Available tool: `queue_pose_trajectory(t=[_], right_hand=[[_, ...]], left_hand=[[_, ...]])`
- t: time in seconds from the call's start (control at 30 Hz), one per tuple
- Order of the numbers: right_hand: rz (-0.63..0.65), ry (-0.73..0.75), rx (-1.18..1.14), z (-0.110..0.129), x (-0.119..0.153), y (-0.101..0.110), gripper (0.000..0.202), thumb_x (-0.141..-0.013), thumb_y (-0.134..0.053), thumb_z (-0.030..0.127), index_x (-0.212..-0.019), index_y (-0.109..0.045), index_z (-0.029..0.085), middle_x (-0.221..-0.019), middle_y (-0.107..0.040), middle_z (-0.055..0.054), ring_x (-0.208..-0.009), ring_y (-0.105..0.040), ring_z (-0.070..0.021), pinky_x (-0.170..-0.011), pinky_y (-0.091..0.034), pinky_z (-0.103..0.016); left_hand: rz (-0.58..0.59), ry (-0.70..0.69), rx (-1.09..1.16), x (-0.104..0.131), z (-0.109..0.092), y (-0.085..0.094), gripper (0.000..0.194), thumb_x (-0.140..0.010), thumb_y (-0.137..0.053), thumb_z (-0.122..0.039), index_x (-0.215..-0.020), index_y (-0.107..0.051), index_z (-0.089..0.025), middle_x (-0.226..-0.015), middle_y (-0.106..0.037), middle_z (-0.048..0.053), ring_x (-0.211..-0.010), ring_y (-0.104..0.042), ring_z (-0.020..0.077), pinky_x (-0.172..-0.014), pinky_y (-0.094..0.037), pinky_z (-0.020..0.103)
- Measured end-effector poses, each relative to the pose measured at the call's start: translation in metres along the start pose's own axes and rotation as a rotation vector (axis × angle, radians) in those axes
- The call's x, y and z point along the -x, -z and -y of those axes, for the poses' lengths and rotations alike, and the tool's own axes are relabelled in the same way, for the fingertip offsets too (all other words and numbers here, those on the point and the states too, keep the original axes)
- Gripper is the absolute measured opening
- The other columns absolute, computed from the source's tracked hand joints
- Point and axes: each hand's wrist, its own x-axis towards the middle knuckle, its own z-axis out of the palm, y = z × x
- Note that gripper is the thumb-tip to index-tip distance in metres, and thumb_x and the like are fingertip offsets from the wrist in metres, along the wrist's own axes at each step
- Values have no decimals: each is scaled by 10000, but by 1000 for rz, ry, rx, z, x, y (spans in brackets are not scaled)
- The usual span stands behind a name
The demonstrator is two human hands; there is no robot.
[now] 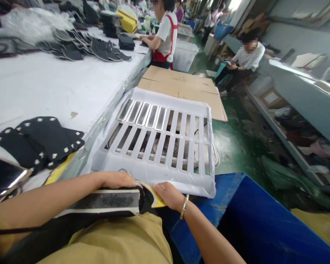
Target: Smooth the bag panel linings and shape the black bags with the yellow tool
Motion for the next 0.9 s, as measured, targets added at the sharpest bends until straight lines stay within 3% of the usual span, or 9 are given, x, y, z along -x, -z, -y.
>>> queue_pose_trajectory(t=[0.13,0.37,0.63,0.7,0.8,0.9], right_hand=[[-163,-21,-269,-5,4,-12,554,-932,-267,483,-575,-538,158,-533,-476,-5,-498,-437,-111,-529,-367,-243],[-234,-32,-482,-6,-5,-25,593,-871,-318,612,-579,-558,155,-457,-424,25,-428,-371,-93,-458,-311,-236],[-353,-44,-443,-16,0,-35,487,-910,-298,507,-626,-511,174,-569,-457,10,-537,-397,-116,-531,-345,-254],[-250,-58,-542,-17,10,-36,400,-897,-349,463,-661,-497,176,-615,-479,7,-554,-418,-112,-524,-363,-244],[19,-101,-793,-23,32,-39,232,-806,-487,403,-788,-495,172,-658,-516,10,-538,-494,-111,-451,-386,-217],[213,-108,-985,-37,53,-47,353,-735,-578,402,-979,-461,174,-767,-585,-17,-602,-617,-159,-426,-445,-213]], left_hand=[[-5,66,102,-2,-2,0,461,-857,-453,-506,-1162,-627,-207,-1188,-625,7,-1095,-556,212,-974,-375,275],[6,80,158,-4,-8,2,403,-801,-521,-384,-1136,-644,-197,-1152,-646,-5,-1054,-578,196,-941,-399,254],[-79,186,-73,-5,-22,-8,375,-814,-456,-323,-1115,-649,-208,-1103,-669,-3,-995,-606,184,-914,-411,250],[-118,188,-161,1,-29,-13,398,-852,-402,-341,-1144,-626,-188,-1169,-637,29,-1057,-581,196,-948,-391,267],[-231,214,-320,18,-43,-27,523,-888,-340,-463,-1286,-496,-161,-1329,-508,89,-1195,-488,226,-1011,-339,315],[-355,234,-501,30,-53,-51,814,-757,-483,-636,-1383,-333,-137,-1398,-412,138,-1246,-424,277,-1027,-317,379]])
